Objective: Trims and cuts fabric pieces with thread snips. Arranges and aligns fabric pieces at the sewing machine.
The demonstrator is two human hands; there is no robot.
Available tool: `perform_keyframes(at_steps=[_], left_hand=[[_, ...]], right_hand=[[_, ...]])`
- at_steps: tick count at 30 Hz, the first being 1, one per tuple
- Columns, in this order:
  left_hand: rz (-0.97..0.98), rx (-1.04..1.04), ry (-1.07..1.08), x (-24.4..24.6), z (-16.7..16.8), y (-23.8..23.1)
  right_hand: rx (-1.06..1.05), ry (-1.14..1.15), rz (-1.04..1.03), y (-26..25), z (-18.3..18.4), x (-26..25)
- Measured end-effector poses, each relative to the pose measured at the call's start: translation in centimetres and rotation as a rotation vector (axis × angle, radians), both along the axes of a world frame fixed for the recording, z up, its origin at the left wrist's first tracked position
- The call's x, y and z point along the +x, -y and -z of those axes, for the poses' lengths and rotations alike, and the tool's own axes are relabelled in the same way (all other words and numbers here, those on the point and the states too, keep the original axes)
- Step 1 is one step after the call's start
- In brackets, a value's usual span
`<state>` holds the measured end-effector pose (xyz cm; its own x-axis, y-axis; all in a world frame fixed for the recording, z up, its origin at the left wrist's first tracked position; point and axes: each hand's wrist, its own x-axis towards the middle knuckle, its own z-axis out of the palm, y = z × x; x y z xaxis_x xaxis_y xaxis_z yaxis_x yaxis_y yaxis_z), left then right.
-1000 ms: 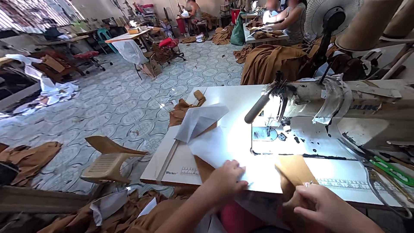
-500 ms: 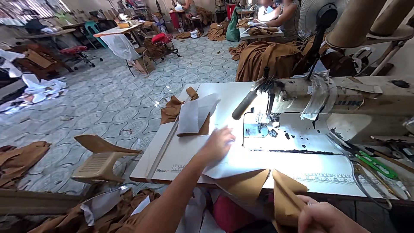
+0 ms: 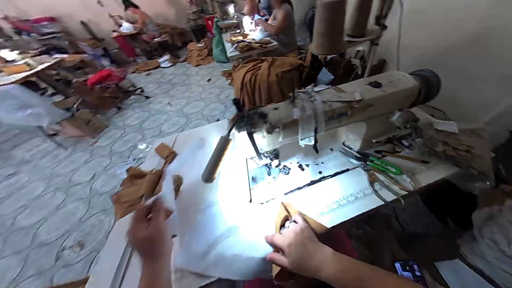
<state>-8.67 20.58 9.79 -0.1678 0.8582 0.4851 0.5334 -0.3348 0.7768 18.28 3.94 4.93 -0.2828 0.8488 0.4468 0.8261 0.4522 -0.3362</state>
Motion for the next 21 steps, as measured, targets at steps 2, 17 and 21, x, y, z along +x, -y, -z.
perform_keyframes(at_steps=[2, 17, 21], left_hand=[[0.281, 0.171, 0.092, 1.8, -1.6, 4.0], [1.252, -0.335, -0.808, 31.5, -3.2, 5.9], [1.273, -0.076, -0.478, 20.0, -2.2, 6.0]], right_hand=[[0.054, -0.027, -0.027, -0.3, 0.4, 0.0], [-0.256, -0.136, -0.123, 0.1, -1.7, 1.2], [-0.185, -0.183, -0.152, -0.1, -0.7, 3.1]])
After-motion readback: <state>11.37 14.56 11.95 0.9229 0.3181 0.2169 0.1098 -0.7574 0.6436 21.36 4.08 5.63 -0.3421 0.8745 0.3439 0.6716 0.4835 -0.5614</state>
